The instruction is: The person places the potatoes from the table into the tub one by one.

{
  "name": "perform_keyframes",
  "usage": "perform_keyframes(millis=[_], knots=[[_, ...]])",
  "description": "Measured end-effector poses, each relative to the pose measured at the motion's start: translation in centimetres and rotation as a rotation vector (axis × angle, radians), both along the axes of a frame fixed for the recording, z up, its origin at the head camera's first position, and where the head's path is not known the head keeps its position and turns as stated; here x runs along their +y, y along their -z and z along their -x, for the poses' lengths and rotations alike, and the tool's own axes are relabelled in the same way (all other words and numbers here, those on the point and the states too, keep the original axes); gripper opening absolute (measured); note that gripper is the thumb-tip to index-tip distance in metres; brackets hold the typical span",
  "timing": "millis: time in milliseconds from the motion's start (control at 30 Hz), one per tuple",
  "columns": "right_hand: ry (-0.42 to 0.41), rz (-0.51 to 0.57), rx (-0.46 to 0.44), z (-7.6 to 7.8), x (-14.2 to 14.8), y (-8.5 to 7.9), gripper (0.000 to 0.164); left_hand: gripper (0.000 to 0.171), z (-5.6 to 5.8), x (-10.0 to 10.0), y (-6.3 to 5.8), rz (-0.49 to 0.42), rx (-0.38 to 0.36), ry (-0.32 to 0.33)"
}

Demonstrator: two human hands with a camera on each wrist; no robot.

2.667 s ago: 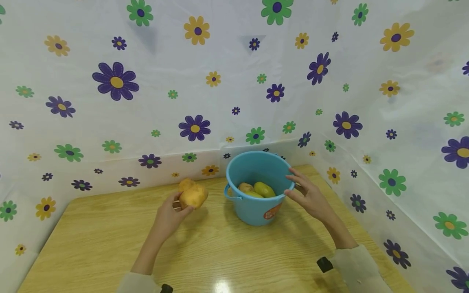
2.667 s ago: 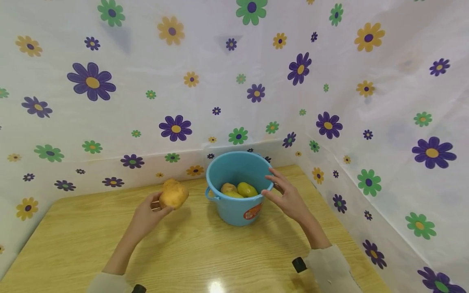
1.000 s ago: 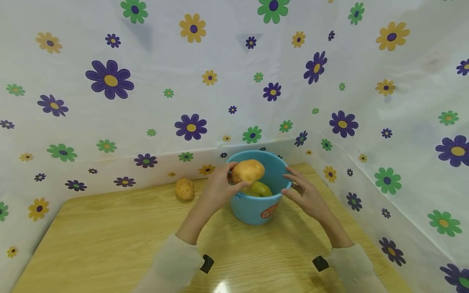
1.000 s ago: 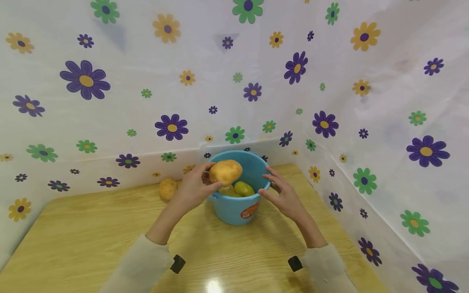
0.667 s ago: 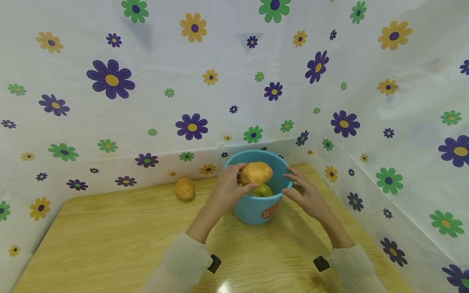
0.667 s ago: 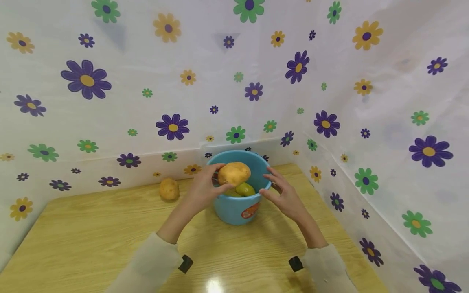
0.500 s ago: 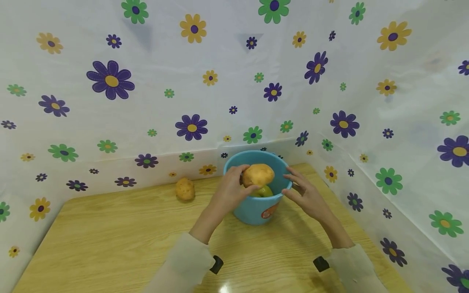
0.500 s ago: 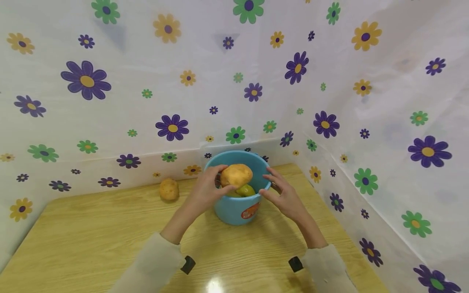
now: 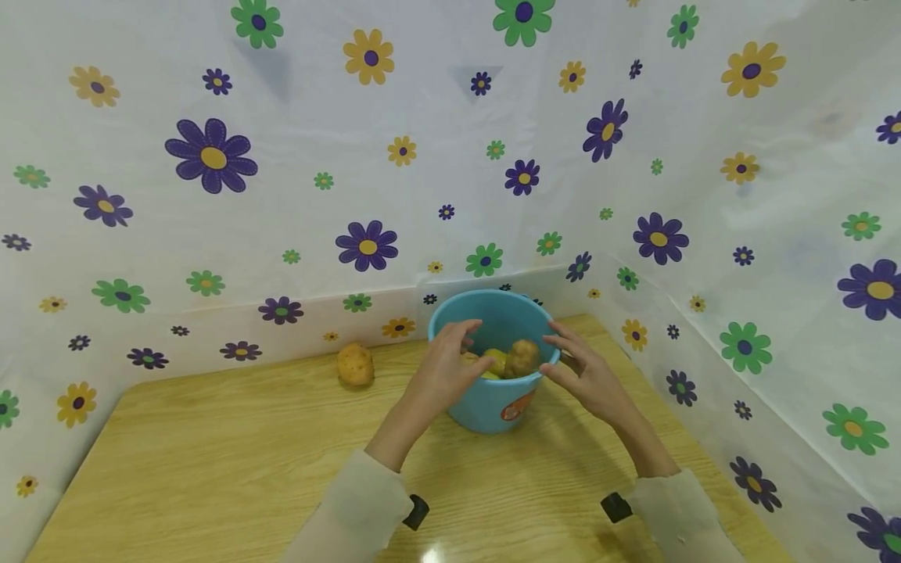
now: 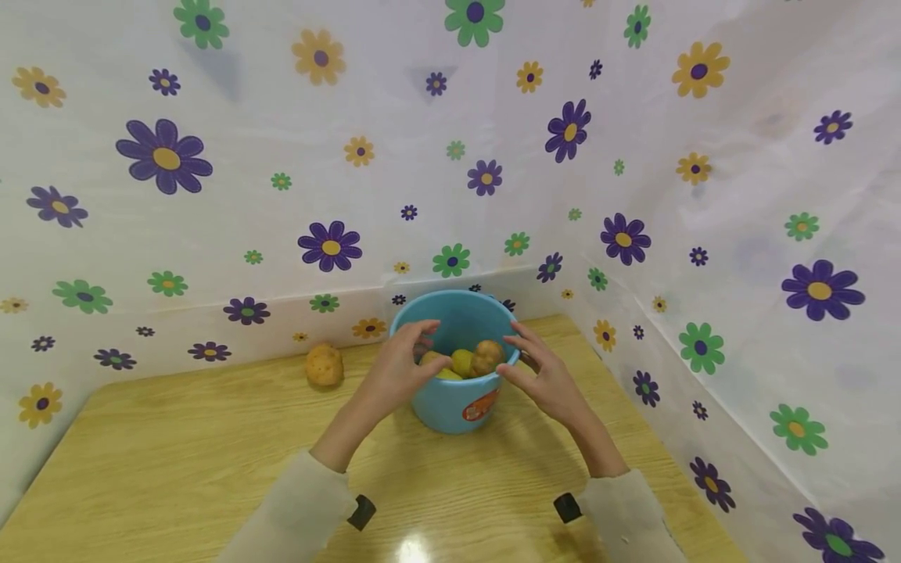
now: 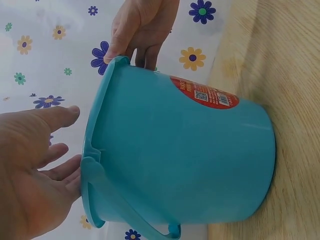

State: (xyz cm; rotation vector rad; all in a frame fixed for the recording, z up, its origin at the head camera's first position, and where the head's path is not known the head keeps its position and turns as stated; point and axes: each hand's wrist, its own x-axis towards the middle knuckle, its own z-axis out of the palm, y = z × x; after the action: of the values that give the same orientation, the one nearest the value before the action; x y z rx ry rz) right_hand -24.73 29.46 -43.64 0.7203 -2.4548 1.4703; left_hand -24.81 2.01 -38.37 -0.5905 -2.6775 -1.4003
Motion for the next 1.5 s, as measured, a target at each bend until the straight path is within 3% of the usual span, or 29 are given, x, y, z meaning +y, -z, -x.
perform_keyframes(millis=[700,1167,1500], knots=[[0.004,0.004,-0.01,-0.1,-0.1,0.0,0.05,0.057,-0.2,-1.0,-0.1,-0.029,0.048,-0.005],[0.002,0.0,-0.004,0.0,-0.1,0.1,0.05,0.049,0.1,-4.1,0.1,-0.114,0.118,-0.073],[-0.004,0.008,0.0,0.0,-0.1,0.0,0.05,0.049,0.5,-6.9,1.2,-0.074,0.128,-0.131]])
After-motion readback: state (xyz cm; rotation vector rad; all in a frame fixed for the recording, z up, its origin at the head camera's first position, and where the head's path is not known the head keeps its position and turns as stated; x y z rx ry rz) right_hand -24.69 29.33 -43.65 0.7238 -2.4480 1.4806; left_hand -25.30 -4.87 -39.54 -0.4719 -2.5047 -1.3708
